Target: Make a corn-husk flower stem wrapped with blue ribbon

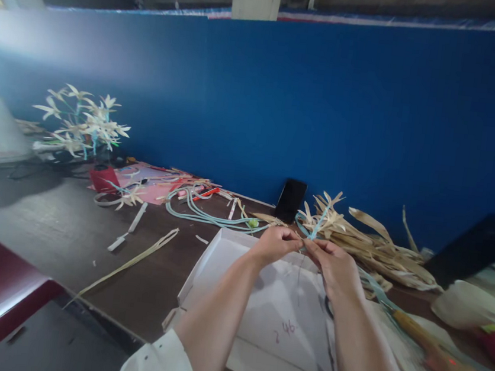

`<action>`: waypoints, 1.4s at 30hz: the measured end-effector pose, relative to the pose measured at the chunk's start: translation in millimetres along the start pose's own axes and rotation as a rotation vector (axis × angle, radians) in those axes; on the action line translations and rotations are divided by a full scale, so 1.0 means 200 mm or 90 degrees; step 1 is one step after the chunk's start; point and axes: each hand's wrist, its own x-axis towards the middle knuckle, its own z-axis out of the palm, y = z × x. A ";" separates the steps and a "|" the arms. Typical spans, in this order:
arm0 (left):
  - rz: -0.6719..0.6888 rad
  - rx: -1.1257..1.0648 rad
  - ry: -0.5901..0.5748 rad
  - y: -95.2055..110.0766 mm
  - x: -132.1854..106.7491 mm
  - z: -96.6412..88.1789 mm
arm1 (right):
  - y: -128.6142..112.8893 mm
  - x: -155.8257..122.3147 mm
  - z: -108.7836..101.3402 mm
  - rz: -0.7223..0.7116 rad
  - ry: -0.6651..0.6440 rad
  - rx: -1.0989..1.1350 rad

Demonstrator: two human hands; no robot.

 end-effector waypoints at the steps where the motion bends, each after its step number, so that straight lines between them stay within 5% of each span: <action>1: 0.002 0.000 -0.003 0.00 0.00 0.00 | 0.00 0.00 0.00 0.004 -0.002 0.005; 12: 0.001 -0.006 -0.049 -0.02 0.01 -0.01 | -0.01 0.00 0.01 0.032 -0.005 0.019; 26: 0.066 0.072 -0.012 -0.02 0.02 0.02 | -0.04 -0.01 -0.01 0.121 -0.025 0.061; 33: 0.101 0.174 0.054 -0.03 0.01 0.06 | -0.01 -0.01 -0.01 0.054 0.027 -0.050; 42: 0.029 0.117 0.080 -0.01 0.01 0.05 | -0.02 -0.01 0.00 0.037 -0.001 -0.057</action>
